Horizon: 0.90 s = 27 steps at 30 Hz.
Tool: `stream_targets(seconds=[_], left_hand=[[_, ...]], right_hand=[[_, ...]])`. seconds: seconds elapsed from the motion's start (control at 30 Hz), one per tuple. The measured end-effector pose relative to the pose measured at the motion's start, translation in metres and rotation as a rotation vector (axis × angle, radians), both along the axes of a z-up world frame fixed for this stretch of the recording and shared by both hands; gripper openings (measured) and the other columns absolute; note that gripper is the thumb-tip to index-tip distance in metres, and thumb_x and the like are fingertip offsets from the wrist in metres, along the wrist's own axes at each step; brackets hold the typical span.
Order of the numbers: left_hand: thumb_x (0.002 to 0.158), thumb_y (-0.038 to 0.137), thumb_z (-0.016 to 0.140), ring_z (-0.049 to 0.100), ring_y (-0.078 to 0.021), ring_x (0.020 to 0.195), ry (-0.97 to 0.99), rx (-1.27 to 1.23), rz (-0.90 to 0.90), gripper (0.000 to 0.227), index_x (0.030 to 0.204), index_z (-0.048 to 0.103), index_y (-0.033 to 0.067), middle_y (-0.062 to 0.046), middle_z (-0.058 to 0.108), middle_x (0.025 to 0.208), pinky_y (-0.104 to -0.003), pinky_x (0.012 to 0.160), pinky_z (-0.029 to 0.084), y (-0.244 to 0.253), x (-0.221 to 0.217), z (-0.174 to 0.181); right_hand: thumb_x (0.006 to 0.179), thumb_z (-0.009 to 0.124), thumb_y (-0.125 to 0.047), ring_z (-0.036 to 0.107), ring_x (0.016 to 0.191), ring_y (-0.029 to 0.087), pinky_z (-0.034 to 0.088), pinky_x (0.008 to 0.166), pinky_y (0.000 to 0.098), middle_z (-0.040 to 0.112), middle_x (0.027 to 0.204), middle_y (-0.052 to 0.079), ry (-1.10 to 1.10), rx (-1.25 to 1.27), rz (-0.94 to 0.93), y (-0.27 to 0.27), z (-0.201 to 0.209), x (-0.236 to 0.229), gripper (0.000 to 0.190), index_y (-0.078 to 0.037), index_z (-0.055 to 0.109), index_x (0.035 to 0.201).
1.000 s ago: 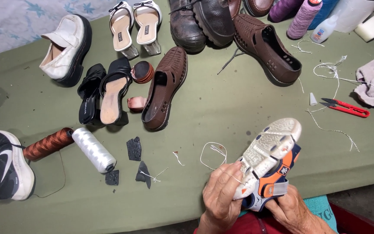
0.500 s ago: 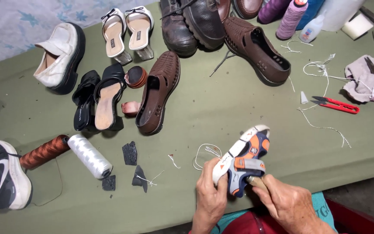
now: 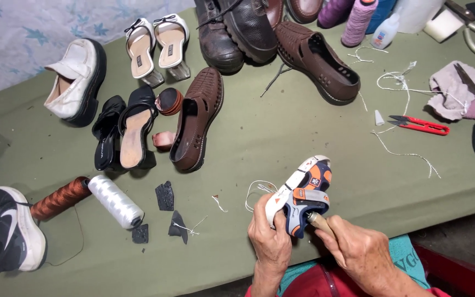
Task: The person sews a child's sandal using a needle and thread. They repeatedly push the needle through the sandal's strap and pull the thread to secure it. The workspace contains various other shoes and sewing supplies.
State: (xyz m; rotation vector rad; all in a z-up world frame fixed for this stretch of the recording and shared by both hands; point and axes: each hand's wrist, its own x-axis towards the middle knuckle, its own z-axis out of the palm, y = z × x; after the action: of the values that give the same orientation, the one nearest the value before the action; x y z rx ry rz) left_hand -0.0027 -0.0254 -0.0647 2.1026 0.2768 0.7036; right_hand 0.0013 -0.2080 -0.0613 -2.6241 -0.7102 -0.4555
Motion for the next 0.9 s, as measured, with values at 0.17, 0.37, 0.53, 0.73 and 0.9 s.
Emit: stream_targets(seconds=[0.17, 0.37, 0.53, 0.73, 0.9], left_hand=[[0.088, 0.005, 0.051, 0.072, -0.0273, 0.083, -0.06, 0.035, 0.02, 0.031, 0.117, 0.064, 0.008, -0.007, 0.074, 0.102, -0.035, 0.075, 0.057, -0.005, 0.001, 0.003], [0.089, 0.008, 0.054, 0.072, -0.0278, 0.081, -0.015, 0.01, 0.047, 0.03, 0.117, 0.065, 0.0105, -0.005, 0.076, 0.102, -0.035, 0.074, 0.056, -0.007, -0.003, -0.007], [0.091, 0.006, 0.054, 0.073, -0.0279, 0.084, -0.027, 0.02, 0.025, 0.029, 0.118, 0.063, 0.0094, -0.005, 0.075, 0.103, -0.035, 0.076, 0.057, -0.01, 0.002, -0.01], [0.088, 0.005, 0.052, 0.074, -0.0268, 0.088, -0.031, 0.017, 0.042, 0.032, 0.117, 0.064, 0.0089, -0.005, 0.075, 0.105, -0.035, 0.077, 0.058, -0.009, 0.004, -0.016], [0.09, 0.029, 0.034, 0.064, -0.0282, 0.08, -0.22, -0.916, 0.081, 0.05, 0.086, 0.072, -0.003, -0.021, 0.073, 0.085, -0.036, 0.073, 0.055, 0.032, 0.049, 0.039]], right_hand=[[0.1, 0.06, -0.037, 0.034, 0.047, 0.01, 0.029, 0.049, 0.0254, 0.044, 0.054, 0.001, 1.654, 1.009, -0.121, -0.011, 0.001, 0.005, 0.035, -0.005, 0.064, 0.087], [0.101, 0.055, -0.038, 0.026, 0.041, 0.015, 0.023, 0.038, 0.0323, 0.035, 0.051, -0.001, 1.02, 0.713, -0.067, -0.011, -0.017, -0.01, 0.035, -0.008, 0.052, 0.084], [0.099, 0.056, -0.036, 0.042, 0.042, 0.015, 0.034, 0.04, 0.0353, 0.042, 0.054, -0.005, 0.088, 0.097, -0.028, -0.008, -0.01, -0.007, 0.026, -0.021, 0.052, 0.078], [0.103, 0.057, -0.04, 0.012, 0.038, 0.005, 0.01, 0.033, 0.0228, 0.027, 0.052, -0.002, 2.057, 1.565, -0.146, -0.012, -0.002, -0.002, 0.043, 0.002, 0.053, 0.093], [0.098, 0.056, -0.036, 0.052, 0.045, 0.011, 0.042, 0.041, 0.0365, 0.05, 0.065, -0.01, 0.156, 0.054, -0.049, -0.028, -0.031, -0.02, 0.02, -0.033, 0.069, 0.113]])
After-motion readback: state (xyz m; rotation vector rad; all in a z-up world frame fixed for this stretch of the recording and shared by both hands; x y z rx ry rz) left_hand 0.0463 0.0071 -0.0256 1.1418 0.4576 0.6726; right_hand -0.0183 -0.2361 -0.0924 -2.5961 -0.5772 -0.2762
